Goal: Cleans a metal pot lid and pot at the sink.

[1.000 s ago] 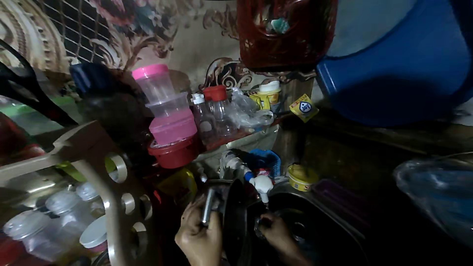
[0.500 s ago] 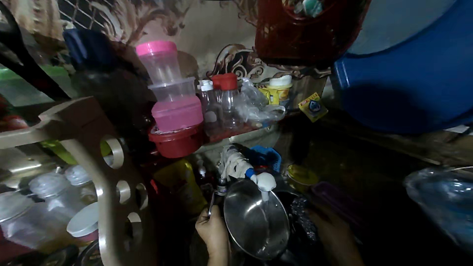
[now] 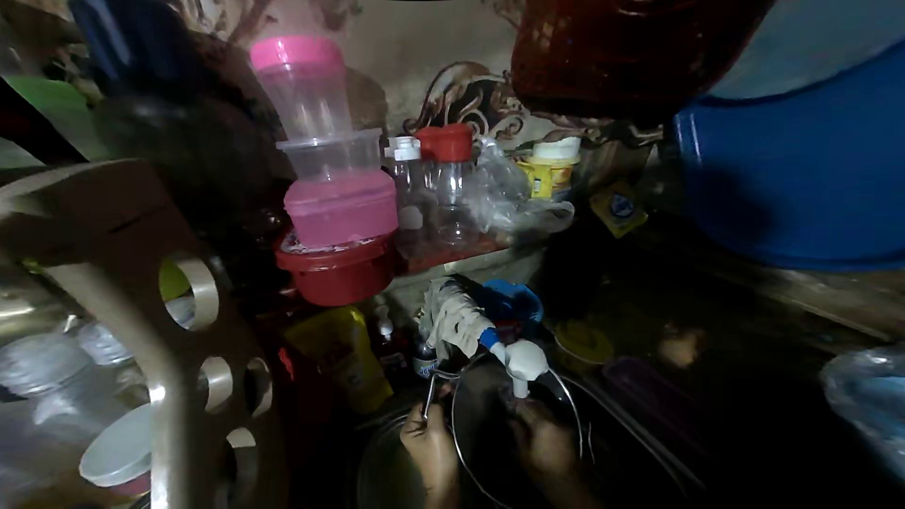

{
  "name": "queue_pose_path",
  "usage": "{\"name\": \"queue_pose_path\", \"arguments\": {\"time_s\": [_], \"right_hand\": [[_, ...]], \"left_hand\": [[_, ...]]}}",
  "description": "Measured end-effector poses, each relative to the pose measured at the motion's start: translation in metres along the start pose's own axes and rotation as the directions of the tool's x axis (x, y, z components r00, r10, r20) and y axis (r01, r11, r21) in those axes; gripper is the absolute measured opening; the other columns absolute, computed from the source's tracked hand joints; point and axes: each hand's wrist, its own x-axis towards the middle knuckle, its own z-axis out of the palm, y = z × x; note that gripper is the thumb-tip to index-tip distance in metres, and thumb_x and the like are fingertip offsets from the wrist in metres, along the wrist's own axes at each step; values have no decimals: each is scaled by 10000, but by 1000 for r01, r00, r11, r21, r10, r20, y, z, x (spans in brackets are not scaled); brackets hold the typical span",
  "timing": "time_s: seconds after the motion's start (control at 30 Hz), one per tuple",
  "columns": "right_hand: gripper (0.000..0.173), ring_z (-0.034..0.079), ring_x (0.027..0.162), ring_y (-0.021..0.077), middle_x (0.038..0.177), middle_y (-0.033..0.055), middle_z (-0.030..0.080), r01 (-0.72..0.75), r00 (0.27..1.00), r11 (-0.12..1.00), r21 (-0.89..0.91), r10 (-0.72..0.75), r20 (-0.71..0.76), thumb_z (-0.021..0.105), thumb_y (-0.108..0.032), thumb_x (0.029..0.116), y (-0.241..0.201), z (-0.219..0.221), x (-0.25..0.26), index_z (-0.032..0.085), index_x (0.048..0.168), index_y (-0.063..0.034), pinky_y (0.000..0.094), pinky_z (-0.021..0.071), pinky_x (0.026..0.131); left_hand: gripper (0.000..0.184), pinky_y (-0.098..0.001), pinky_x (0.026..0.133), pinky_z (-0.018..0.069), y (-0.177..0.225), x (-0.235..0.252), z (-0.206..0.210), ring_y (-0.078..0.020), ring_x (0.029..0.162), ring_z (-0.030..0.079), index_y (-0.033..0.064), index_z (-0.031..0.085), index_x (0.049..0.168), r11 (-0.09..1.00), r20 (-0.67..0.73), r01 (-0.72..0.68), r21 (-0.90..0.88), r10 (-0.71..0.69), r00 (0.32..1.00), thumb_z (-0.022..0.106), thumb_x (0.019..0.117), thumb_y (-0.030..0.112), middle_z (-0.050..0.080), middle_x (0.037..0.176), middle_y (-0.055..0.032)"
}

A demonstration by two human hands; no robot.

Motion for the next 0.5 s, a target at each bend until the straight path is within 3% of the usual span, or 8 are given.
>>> {"name": "queue_pose_path", "arguments": {"time_s": [0.03,0.1,0.2,0.23,0.33,0.4,0.43,0.5], "right_hand": [[428,533,1377,371,1514,218,518,-5,978,997,-73,20,207,550,-134,1027,-3,2,0,577,1433,-3,484,433,1147],[492,397,1485,368,1657,176,322,62,883,989,-132,8,469,507,-153,1038,-15,-1,-2,495,1521,-61,502,369,1193],[451,277,1540,376,1690,64,288,128,693,969,-213,66,718,473,-309,1072,-23,-19,-6,564,1483,-148,588,291,1212],[474,265,1540,395,1676,88,319,149,679,951,-271,101,727,452,-375,1074,-19,-22,-6,587,1459,-134,618,270,1208],[589,314,1496,464,1557,301,413,102,756,900,-423,206,621,482,-397,1058,-6,-24,0,539,1430,56,626,266,1200],[597,282,1520,436,1601,287,352,45,739,920,-389,231,633,477,-381,1070,-21,-26,4,477,1479,54,587,251,1221],[570,251,1536,426,1639,262,299,77,709,945,-319,173,684,450,-339,1087,-27,-27,1,438,1519,33,582,235,1230],[493,275,1543,373,1658,158,331,147,687,976,-159,15,727,422,-281,1096,-30,-24,-9,471,1536,-63,572,232,1240]], "left_hand": [[216,-241,591,581,-1,0,0,-108,635,700,-46,701,766,1000,17,-3,-12,3,1000,564,932,-36,756,774,-108],[205,-237,582,570,-2,2,1,-103,625,688,-41,708,761,1000,38,-13,-6,13,999,573,914,-27,751,764,-106],[202,-214,550,542,-2,4,1,-72,592,661,-27,702,732,999,60,-43,-15,44,997,572,887,-23,750,754,-88],[197,-209,548,535,-3,4,1,-67,590,656,-27,702,732,999,72,-49,-24,51,996,576,884,-24,753,760,-89],[175,-201,572,550,-1,3,3,-65,612,673,-35,710,751,997,97,-45,-55,51,994,587,875,-42,763,786,-94],[182,-186,557,536,0,3,5,-44,591,654,-21,699,725,997,81,-59,-58,64,995,577,858,-48,755,761,-73],[184,-187,558,538,1,3,3,-44,593,655,-21,697,720,996,78,-66,-55,70,994,577,856,-50,753,757,-70],[195,-186,564,540,0,3,1,-44,607,665,-18,686,707,997,82,-68,-45,71,994,564,855,-53,762,775,-75]]}}
